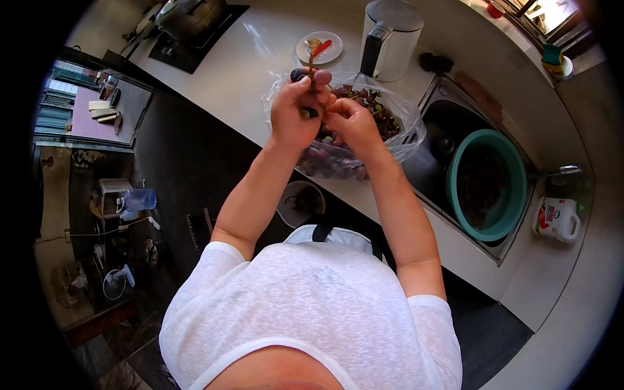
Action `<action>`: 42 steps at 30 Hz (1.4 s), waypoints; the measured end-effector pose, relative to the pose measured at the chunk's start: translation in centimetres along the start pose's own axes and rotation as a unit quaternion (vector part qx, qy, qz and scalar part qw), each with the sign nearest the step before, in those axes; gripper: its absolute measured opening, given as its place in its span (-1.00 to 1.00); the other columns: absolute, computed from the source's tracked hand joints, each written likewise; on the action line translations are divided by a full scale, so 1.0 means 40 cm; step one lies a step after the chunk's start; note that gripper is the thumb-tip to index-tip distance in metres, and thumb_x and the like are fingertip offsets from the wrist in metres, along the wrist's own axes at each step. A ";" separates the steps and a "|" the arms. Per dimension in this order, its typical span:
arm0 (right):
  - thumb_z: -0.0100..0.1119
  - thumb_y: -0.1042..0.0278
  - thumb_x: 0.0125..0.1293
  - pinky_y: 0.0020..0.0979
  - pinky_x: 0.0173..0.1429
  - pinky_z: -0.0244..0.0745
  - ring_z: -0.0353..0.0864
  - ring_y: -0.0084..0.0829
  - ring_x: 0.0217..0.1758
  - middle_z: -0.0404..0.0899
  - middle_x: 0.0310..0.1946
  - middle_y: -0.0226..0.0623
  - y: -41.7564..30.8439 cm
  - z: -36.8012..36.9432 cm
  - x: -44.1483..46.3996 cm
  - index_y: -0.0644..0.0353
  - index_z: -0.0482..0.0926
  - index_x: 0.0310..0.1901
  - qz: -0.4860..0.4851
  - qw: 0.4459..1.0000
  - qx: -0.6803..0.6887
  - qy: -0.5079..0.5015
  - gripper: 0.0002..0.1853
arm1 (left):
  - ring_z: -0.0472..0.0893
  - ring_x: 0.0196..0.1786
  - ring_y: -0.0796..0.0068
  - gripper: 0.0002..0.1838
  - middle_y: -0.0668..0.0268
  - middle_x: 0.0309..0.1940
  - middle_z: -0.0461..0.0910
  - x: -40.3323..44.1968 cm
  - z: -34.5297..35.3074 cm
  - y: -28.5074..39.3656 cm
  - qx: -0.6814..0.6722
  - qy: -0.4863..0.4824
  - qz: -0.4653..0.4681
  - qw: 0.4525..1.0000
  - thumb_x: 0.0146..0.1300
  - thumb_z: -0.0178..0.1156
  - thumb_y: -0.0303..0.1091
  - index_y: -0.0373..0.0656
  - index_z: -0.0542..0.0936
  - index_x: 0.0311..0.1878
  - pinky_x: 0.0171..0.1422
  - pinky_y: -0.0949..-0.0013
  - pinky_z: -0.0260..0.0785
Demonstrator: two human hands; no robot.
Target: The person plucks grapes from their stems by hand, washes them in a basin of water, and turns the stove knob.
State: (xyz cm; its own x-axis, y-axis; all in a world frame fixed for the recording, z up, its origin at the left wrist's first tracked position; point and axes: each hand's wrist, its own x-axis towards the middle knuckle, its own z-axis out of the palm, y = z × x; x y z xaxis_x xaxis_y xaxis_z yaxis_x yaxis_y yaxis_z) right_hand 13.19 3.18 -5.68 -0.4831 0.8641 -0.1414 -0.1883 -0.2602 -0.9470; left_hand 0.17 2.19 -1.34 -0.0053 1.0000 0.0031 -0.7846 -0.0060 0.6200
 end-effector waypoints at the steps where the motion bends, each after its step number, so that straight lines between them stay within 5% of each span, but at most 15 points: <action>1: 0.14 0.33 0.13 -0.66 -0.50 0.29 0.43 -0.68 -0.48 0.45 -0.47 -0.51 0.000 0.004 0.000 0.12 0.46 -0.27 0.000 1.000 0.000 0.000 -0.84 | 0.43 -0.39 0.49 -0.83 0.26 -0.33 0.51 -0.002 0.004 0.000 0.000 0.000 0.000 1.000 0.12 0.02 -0.34 -0.17 0.42 -0.22 -0.20 0.30 0.31; 19: 0.10 0.39 0.08 -0.55 -0.45 0.37 0.47 -0.56 -0.46 0.47 -0.43 -0.42 -0.013 -0.017 -0.023 0.14 0.47 -0.32 0.066 0.983 0.174 0.007 -0.89 | 0.50 -0.30 0.37 -0.71 0.23 -0.30 0.52 -0.003 -0.022 0.008 -0.094 -0.053 -0.039 0.993 0.17 -0.01 -0.28 -0.31 0.47 -0.17 0.00 0.21 0.35; 24: 0.07 0.41 0.06 -0.55 -0.42 0.38 0.48 -0.55 -0.40 0.46 -0.39 -0.42 0.001 -0.027 -0.013 0.13 0.45 -0.37 0.084 0.992 0.093 0.010 -0.92 | 0.49 -0.36 0.40 -0.82 0.23 -0.32 0.51 -0.018 0.004 0.015 -0.068 -0.030 -0.046 0.996 0.11 0.00 -0.37 -0.19 0.40 -0.22 -0.12 0.25 0.38; 34: 0.11 0.39 0.10 -0.58 -0.45 0.32 0.44 -0.58 -0.46 0.47 -0.41 -0.42 0.015 -0.019 -0.027 0.11 0.47 -0.30 0.065 0.984 0.166 0.010 -0.89 | 0.48 -0.32 0.42 -0.78 0.28 -0.33 0.51 -0.006 -0.017 0.007 -0.072 -0.052 -0.029 0.996 0.14 0.00 -0.30 -0.22 0.47 -0.21 -0.13 0.26 0.36; 39: 0.12 0.45 0.08 -0.64 -0.58 0.24 0.43 -0.61 -0.48 0.44 -0.47 -0.40 0.025 -0.002 -0.023 0.10 0.44 -0.28 0.024 0.977 0.213 -0.006 -0.86 | 0.54 -0.33 0.37 -0.75 0.19 -0.26 0.54 -0.017 -0.027 -0.015 -0.071 0.020 -0.080 0.994 0.12 0.00 -0.35 -0.19 0.45 -0.13 -0.37 0.32 0.40; 40: 0.09 0.45 0.08 -0.65 -0.56 0.27 0.43 -0.64 -0.47 0.45 -0.43 -0.42 0.013 0.006 -0.024 0.10 0.44 -0.24 0.041 0.978 0.206 0.014 -0.83 | 0.53 -0.40 0.37 -0.74 0.16 -0.29 0.52 -0.009 -0.020 -0.023 -0.097 -0.022 -0.055 0.994 0.12 0.00 -0.36 -0.19 0.39 -0.11 -0.46 0.35 0.39; 41: 0.07 0.34 0.10 -0.62 -0.40 0.35 0.44 -0.69 -0.32 0.42 -0.05 -0.52 0.015 -0.006 -0.023 -0.01 0.37 -0.01 0.051 0.979 0.194 -0.039 -0.64 | 0.52 -0.43 0.35 -0.74 0.14 -0.33 0.50 -0.014 -0.008 -0.020 -0.100 -0.033 -0.050 0.993 0.11 0.01 -0.38 -0.19 0.36 -0.11 -0.50 0.35 0.39; 42: 0.07 0.34 0.10 -0.62 -0.40 0.35 0.44 -0.69 -0.32 0.42 -0.05 -0.52 0.023 -0.010 -0.020 -0.01 0.37 -0.01 0.048 0.978 0.193 -0.055 -0.64 | 0.50 -0.45 0.35 -0.76 0.15 -0.34 0.48 -0.016 0.002 -0.022 -0.103 -0.009 -0.057 0.993 0.10 0.01 -0.41 -0.20 0.36 -0.13 -0.48 0.37 0.38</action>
State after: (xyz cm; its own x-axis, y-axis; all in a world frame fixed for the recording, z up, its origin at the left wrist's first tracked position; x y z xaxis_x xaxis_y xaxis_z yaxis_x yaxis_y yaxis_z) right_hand 13.75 2.45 -6.54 -0.6005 0.7808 -0.1725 -0.4361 -0.5006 -0.7478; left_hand 0.93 1.54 -1.81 0.0997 0.9941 -0.0432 -0.8901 0.1085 0.4427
